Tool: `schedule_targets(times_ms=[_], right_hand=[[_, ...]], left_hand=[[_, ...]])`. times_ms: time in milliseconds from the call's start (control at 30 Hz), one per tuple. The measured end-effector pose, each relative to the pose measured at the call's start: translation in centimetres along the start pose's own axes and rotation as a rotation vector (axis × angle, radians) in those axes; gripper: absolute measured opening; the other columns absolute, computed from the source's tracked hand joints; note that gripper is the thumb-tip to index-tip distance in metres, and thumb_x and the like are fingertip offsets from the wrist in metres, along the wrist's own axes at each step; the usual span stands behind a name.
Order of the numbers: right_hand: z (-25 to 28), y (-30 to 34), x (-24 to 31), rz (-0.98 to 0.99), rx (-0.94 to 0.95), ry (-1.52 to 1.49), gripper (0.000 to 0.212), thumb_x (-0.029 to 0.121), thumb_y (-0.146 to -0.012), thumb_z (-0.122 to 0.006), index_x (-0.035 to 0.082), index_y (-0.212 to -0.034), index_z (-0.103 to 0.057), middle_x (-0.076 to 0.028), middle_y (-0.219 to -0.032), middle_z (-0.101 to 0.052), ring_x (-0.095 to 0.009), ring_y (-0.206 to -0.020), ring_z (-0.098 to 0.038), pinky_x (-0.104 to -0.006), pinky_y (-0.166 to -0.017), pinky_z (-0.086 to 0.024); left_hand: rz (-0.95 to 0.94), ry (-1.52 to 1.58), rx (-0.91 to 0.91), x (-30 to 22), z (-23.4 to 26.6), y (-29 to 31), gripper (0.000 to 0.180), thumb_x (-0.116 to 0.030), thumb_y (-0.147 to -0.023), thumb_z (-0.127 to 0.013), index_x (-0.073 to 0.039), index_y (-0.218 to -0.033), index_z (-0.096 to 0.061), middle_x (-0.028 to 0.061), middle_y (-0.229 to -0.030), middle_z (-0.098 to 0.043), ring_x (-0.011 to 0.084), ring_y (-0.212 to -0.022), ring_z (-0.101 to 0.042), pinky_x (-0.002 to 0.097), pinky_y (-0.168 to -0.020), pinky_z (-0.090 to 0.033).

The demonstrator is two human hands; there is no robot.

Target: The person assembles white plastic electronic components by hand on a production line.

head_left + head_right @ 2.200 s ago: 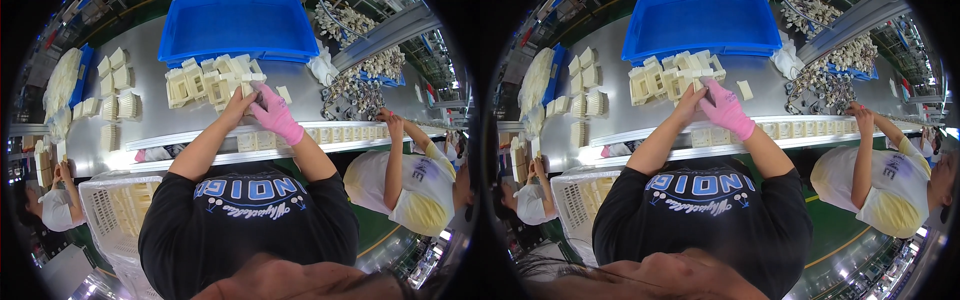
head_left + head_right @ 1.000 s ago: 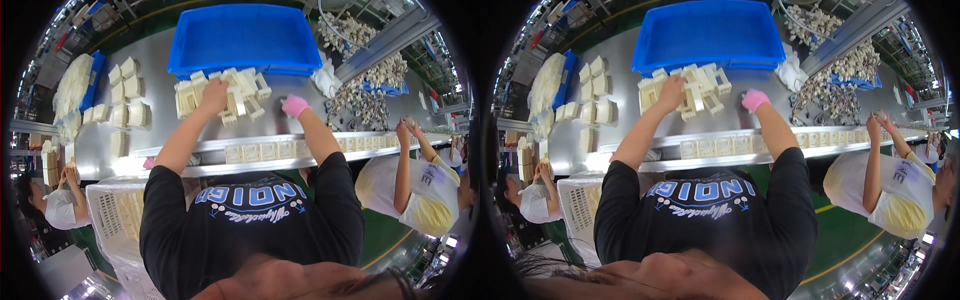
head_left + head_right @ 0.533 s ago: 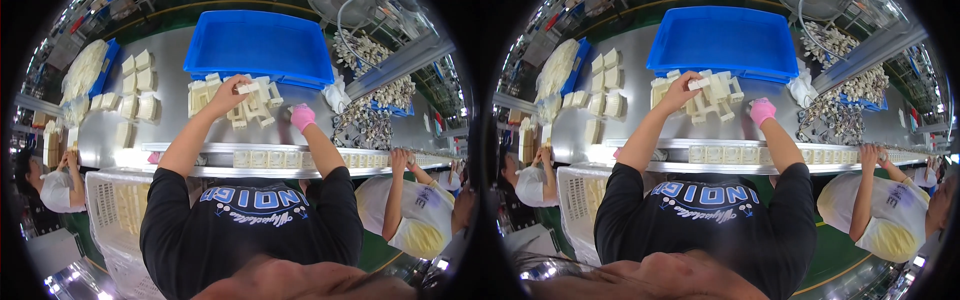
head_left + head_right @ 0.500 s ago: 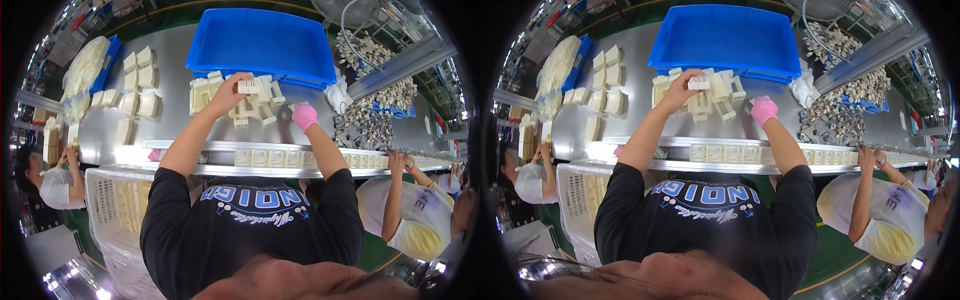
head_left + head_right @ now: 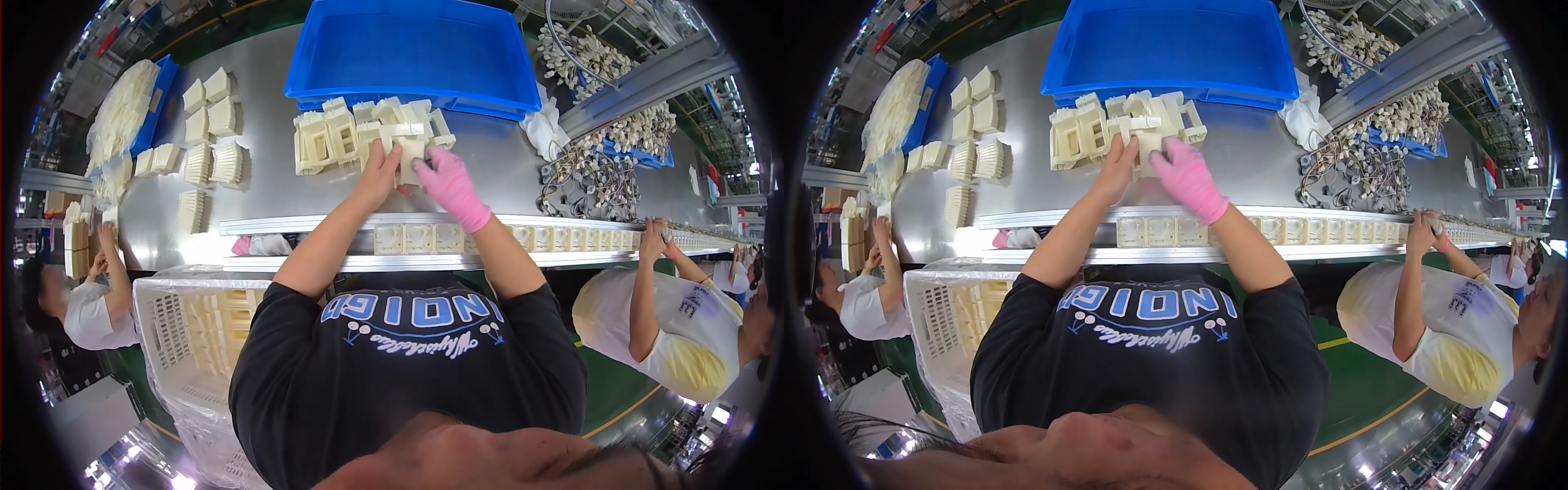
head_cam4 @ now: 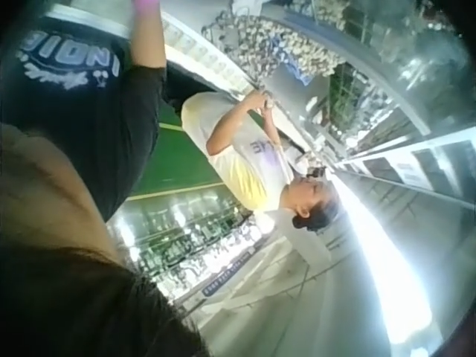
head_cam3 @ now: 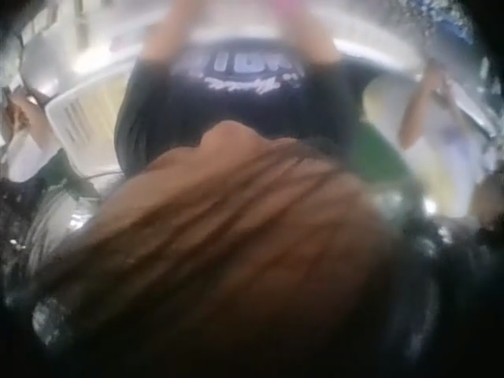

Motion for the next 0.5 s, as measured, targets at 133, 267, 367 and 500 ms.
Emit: schedule_targets(times_ms=[133,267,367,500], right_hand=[[-1.0,1.0,2.3,0.150,-0.169,0.062,0.033,0.011,-0.075,-0.053,0.003,-0.106,-0.042,-0.012,-0.061,-0.051,-0.030,-0.057,-0.054,-0.0360,-0.050,-0.041],[-0.9,1.1,2.4,0.243,-0.205,0.086,0.042,0.008,-0.074,-0.054,0.003,-0.112,-0.036,-0.010,-0.061,-0.051,-0.029,-0.056,-0.054,-0.0360,-0.049,-0.041],[-0.7,1.0,2.5,0.248,-0.173,0.119,0.041,0.008,-0.075,-0.054,0.003,-0.112,-0.037,-0.010,-0.062,-0.052,-0.029,-0.056,-0.054,-0.0358,-0.050,-0.042],[-0.5,0.9,2.1,0.287,-0.233,0.114,0.041,0.009,-0.075,-0.055,0.003,-0.112,-0.038,-0.011,-0.066,-0.054,-0.029,-0.058,-0.056,-0.0360,-0.051,-0.043]], left_hand=[[-0.190,-0.148,-0.024,0.7,-0.1,-0.1,0.032,-0.027,-0.092,-0.032,-0.007,-0.117,-0.036,0.0032,-0.102,-0.049,0.0101,-0.093,-0.047,0.0242,-0.080,-0.039],[-0.253,-0.085,0.054,1.1,0.6,-0.3,0.037,-0.028,-0.093,-0.030,-0.007,-0.122,-0.032,0.0039,-0.107,-0.047,0.0095,-0.098,-0.043,0.0230,-0.084,-0.036],[-0.239,-0.077,0.032,0.3,0.3,0.0,0.038,-0.029,-0.093,-0.030,-0.008,-0.124,-0.031,0.0036,-0.109,-0.046,0.0089,-0.096,-0.043,0.0226,-0.082,-0.037],[-0.216,-0.112,0.034,-0.6,-0.1,-0.3,0.039,-0.029,-0.092,-0.030,-0.008,-0.125,-0.030,0.0035,-0.110,-0.045,0.0087,-0.094,-0.044,0.0226,-0.079,-0.038]])
Point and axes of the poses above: each hand's wrist, its own y-axis away from the middle knuckle, its own z-axis out of the back of the hand, x = y × z, the point moved 1 cm from there along -y, towards the middle knuckle
